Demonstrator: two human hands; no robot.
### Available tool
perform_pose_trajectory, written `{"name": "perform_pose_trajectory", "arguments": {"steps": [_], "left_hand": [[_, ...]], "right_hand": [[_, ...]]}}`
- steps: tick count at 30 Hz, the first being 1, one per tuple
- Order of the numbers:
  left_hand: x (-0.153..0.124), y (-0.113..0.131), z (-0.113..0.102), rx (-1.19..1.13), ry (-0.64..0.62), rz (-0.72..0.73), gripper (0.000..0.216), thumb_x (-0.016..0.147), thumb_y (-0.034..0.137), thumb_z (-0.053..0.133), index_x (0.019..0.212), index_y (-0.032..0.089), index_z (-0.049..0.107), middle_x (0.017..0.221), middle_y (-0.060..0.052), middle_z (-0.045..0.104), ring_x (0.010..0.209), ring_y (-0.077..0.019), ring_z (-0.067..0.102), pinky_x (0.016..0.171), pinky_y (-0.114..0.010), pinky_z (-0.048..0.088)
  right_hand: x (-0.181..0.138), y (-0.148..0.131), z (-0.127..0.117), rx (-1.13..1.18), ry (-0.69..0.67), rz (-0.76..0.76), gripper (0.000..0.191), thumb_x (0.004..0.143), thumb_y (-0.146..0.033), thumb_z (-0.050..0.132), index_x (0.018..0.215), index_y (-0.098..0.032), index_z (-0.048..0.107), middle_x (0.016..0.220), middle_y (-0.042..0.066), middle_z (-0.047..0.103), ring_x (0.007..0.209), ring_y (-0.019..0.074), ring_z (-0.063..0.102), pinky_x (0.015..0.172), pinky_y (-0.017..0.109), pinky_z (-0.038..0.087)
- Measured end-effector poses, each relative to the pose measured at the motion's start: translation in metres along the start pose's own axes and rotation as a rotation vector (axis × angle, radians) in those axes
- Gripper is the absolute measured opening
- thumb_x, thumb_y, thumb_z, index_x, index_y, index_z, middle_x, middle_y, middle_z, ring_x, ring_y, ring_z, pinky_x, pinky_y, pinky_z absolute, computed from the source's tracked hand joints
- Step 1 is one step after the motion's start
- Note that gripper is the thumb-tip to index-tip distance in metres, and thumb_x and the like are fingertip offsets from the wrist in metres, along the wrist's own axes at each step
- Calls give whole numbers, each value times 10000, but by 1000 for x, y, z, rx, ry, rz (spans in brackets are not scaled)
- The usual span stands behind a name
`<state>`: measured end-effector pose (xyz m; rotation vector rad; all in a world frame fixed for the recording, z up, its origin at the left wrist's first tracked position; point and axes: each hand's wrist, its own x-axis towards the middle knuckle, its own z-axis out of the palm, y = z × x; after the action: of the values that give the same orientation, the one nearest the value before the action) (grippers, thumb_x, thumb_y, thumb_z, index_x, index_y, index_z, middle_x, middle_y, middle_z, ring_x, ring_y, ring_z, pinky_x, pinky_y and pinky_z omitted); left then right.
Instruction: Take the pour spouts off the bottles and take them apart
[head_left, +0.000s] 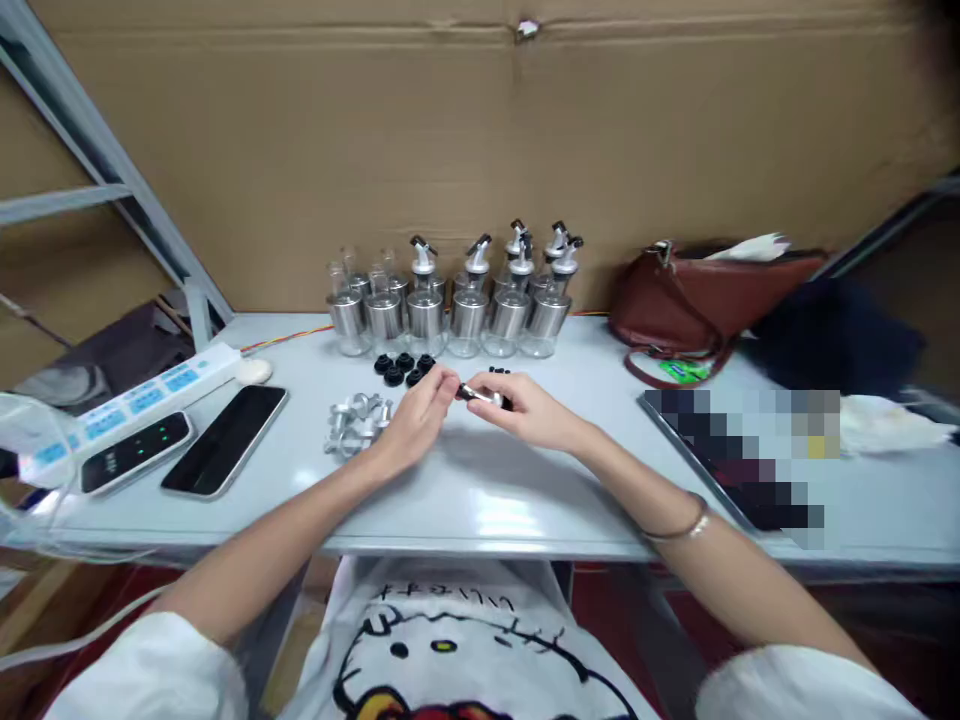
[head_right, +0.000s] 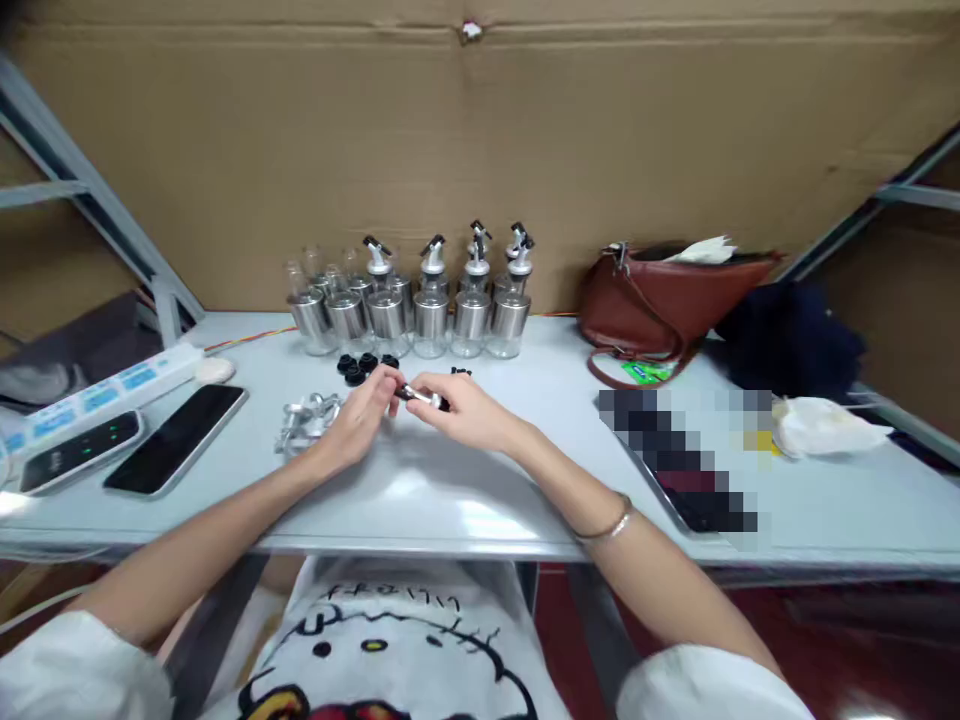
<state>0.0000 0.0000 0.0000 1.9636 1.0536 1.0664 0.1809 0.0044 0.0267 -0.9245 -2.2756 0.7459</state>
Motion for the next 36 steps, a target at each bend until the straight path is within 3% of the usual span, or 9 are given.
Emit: {"name": "perform_pose_trajectory", "arguments": {"steps": [6,12,17,20,23,27,30,33,36], "left_hand": [[0,-1,6,-23,-48,-41,286,954,442,302,804,210,378,621,52,435,605,-127,449,629,-258,345],[-4,1,8,-125,-121,-53,265,963,453,284,850,222,349,633,61,429,603,-127,458,629,-258,362],[0,6,1,-51,-21,-35,195,957,395,328,946,213,398,773,27,485,632,-120,485,633,-258,387],[3,9,-1,-17,9,-22,199,940,383,376,1030,209,411,898,-14,548,704,-134,547,683,-278,440],[13,15,-8,152,42,32,205,922,372,420,1034,201,440,916,-37,582,783,-170,586,737,-315,467],[55,26,-36,541,335,239,158,849,235,505,998,184,487,972,-77,586,944,-229,563,861,-385,449],[102,27,-71,580,526,220,198,846,169,485,1043,160,485,987,-95,585,969,-227,560,900,-391,450],[144,19,-107,663,475,124,363,837,56,412,1189,137,448,1107,-128,581,1048,-213,562,942,-366,442],[171,9,-131,874,203,-98,465,838,131,504,1295,160,428,1299,-147,531,1232,-266,476,1019,-419,389]], "right_hand": [[3,4,9,32,122,54,232,756,-329,513,601,-195,402,531,-68,350,497,72,322,496,207,273],[1,3,12,91,147,2,273,778,-295,530,551,-184,427,498,-67,382,485,64,317,486,201,272],[4,0,14,104,186,34,131,783,-282,557,738,-167,600,561,-50,514,489,70,389,503,203,316],[6,2,13,221,201,136,237,750,-315,614,938,-174,649,560,-57,536,436,77,435,471,212,345],[8,5,10,362,251,219,326,694,-384,683,933,-166,647,533,-67,518,394,81,451,440,222,350],[10,4,1,458,366,234,309,678,-404,696,856,-168,607,460,-92,467,382,78,432,468,231,329],[10,1,-5,494,402,247,318,643,-390,720,835,-177,582,445,-99,459,391,77,406,468,233,302],[10,0,-8,547,445,232,336,631,-382,729,852,-181,576,441,-103,460,406,79,402,488,239,307],[11,4,-10,606,488,224,349,647,-400,714,878,-180,573,440,-104,464,408,80,401,504,245,322]]}}
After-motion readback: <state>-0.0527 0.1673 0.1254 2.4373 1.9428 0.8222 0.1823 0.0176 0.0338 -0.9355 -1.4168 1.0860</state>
